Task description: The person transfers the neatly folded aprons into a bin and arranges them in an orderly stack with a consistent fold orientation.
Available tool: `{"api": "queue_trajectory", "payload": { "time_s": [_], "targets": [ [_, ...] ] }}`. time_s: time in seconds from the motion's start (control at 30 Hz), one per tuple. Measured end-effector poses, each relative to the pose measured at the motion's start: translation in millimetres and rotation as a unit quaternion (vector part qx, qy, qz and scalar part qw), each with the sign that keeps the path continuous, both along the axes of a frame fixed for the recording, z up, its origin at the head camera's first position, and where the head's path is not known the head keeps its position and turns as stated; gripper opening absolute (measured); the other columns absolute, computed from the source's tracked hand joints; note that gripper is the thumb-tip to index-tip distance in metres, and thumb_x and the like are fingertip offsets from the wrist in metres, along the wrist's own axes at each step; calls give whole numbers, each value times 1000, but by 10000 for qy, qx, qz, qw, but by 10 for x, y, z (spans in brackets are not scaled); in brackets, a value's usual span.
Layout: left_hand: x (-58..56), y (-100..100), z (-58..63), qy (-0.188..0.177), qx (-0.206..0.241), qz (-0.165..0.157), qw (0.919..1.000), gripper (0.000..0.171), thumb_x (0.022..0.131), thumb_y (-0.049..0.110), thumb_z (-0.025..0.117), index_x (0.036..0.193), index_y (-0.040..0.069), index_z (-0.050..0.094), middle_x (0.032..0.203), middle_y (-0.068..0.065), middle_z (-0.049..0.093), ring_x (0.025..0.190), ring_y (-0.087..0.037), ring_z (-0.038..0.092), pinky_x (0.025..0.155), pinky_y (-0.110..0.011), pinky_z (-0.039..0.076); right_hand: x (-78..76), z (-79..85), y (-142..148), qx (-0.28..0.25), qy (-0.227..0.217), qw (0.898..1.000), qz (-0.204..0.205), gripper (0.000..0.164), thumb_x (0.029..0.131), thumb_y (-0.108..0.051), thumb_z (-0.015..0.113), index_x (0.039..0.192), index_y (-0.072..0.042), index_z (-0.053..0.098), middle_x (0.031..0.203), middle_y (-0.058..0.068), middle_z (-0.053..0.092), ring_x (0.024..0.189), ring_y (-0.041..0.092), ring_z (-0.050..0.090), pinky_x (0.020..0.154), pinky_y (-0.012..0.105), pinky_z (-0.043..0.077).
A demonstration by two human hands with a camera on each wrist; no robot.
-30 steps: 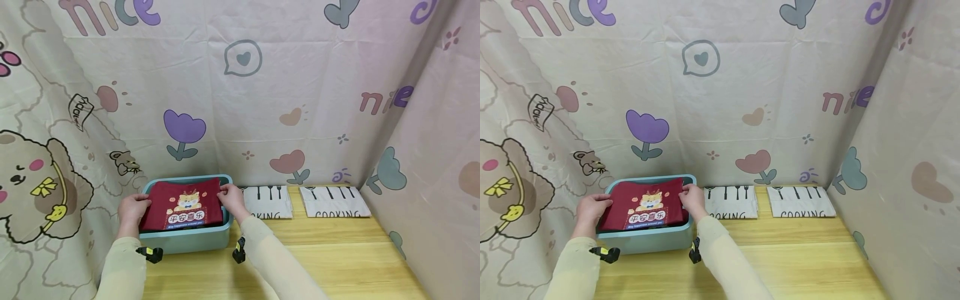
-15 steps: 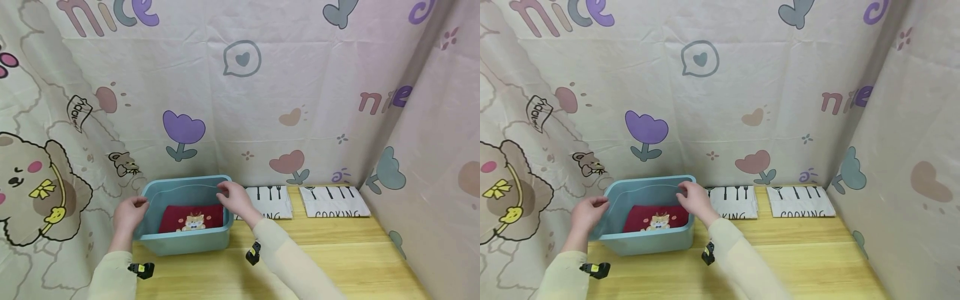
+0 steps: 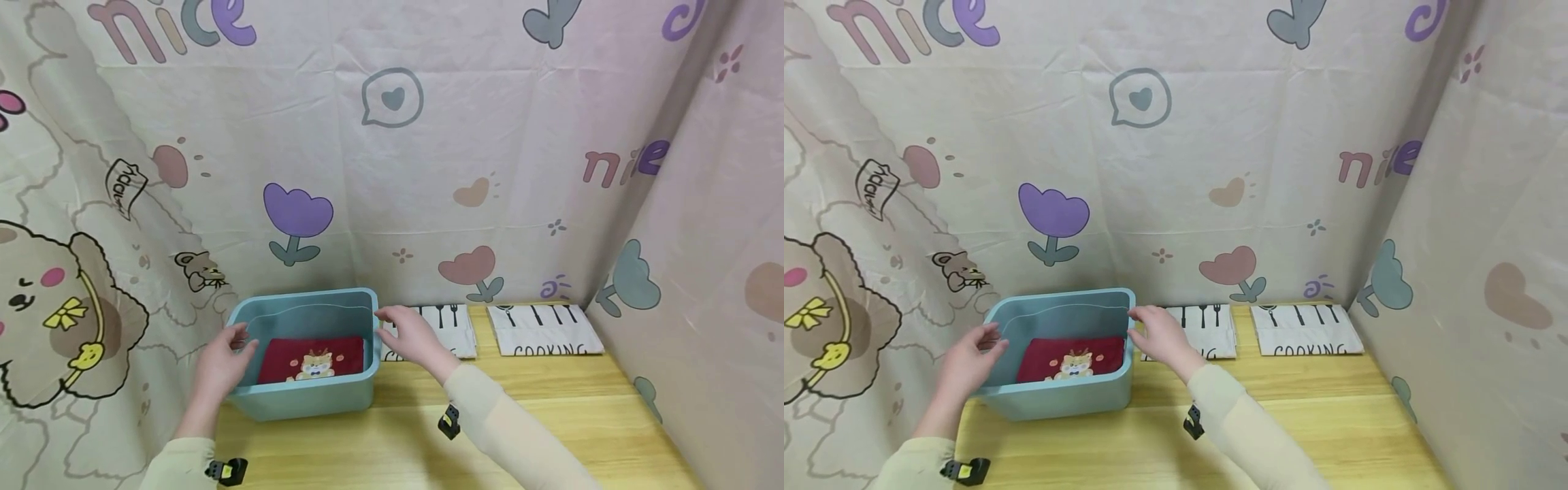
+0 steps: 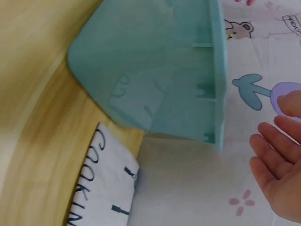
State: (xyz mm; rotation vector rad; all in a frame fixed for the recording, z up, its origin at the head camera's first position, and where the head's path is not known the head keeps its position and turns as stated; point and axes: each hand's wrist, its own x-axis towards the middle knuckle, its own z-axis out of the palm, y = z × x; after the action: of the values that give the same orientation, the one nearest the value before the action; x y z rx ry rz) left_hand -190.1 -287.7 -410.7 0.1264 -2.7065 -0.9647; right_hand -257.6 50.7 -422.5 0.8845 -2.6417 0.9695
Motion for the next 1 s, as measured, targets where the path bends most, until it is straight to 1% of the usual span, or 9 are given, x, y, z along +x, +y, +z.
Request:
{"api": "queue_trajectory", "payload": {
  "time_s": [0.1,0.27,0.37,0.53,0.63,0.73,0.9,1.0],
  "targets": [
    [33,49,-20,92,-5,-110,9999,49,96,13,61,135,-13,47,125,-34,56,115,-48,53,93,-59,44,9,-71,37,-26,144,9999,-14,33,94,-16,68,125,-3,65,120,9,66,111,25,61,96,41,49],
    [63,123,-49,424,-68,-247,9988,46,95,13,63,133,-11,51,127,-33,56,114,-46,54,94,-59,43,10,-170,104,28,521,9986,-33,35,94,-19,68,126,-4,64,123,8,66,115,24,59,98,41,47],
    [69,170,-70,566,-190,-278,9978,46,94,13,65,133,-10,52,126,-32,57,114,-45,54,94,-60,43,17,-218,153,183,733,9971,-92,37,93,-20,69,128,-7,63,125,7,66,117,25,58,101,43,45],
    [76,259,-95,793,-502,-323,9951,46,92,11,66,131,-10,54,123,-31,58,112,-46,55,92,-61,44,32,-291,235,324,886,9954,-185,39,93,-21,69,129,-8,63,126,8,65,121,27,56,105,45,41],
    [91,320,-100,851,-652,-335,9937,47,91,11,67,131,-8,55,124,-31,59,113,-48,53,92,-63,43,32,-348,282,307,921,9950,-230,38,92,-21,70,127,-6,64,125,9,66,119,28,57,104,46,41],
    [97,374,-109,888,-755,-380,9925,47,90,11,68,131,-8,55,126,-31,58,116,-50,51,95,-64,40,20,-413,329,322,974,9941,-358,38,92,-21,70,126,-7,65,124,8,66,117,27,58,102,47,42],
    [81,446,-146,1043,-985,-440,9887,46,89,11,69,129,-7,57,124,-31,60,114,-50,52,96,-65,39,-30,-538,411,341,1167,9908,-597,36,91,-20,71,124,-8,65,121,7,67,114,28,59,100,48,42],
    [71,497,-165,1012,-1073,-440,9881,46,89,13,70,130,-5,58,125,-29,60,115,-49,52,95,-65,39,-61,-611,466,365,1242,9889,-724,35,90,-18,71,123,-7,65,120,9,68,114,30,59,101,50,41]
  ]
}}
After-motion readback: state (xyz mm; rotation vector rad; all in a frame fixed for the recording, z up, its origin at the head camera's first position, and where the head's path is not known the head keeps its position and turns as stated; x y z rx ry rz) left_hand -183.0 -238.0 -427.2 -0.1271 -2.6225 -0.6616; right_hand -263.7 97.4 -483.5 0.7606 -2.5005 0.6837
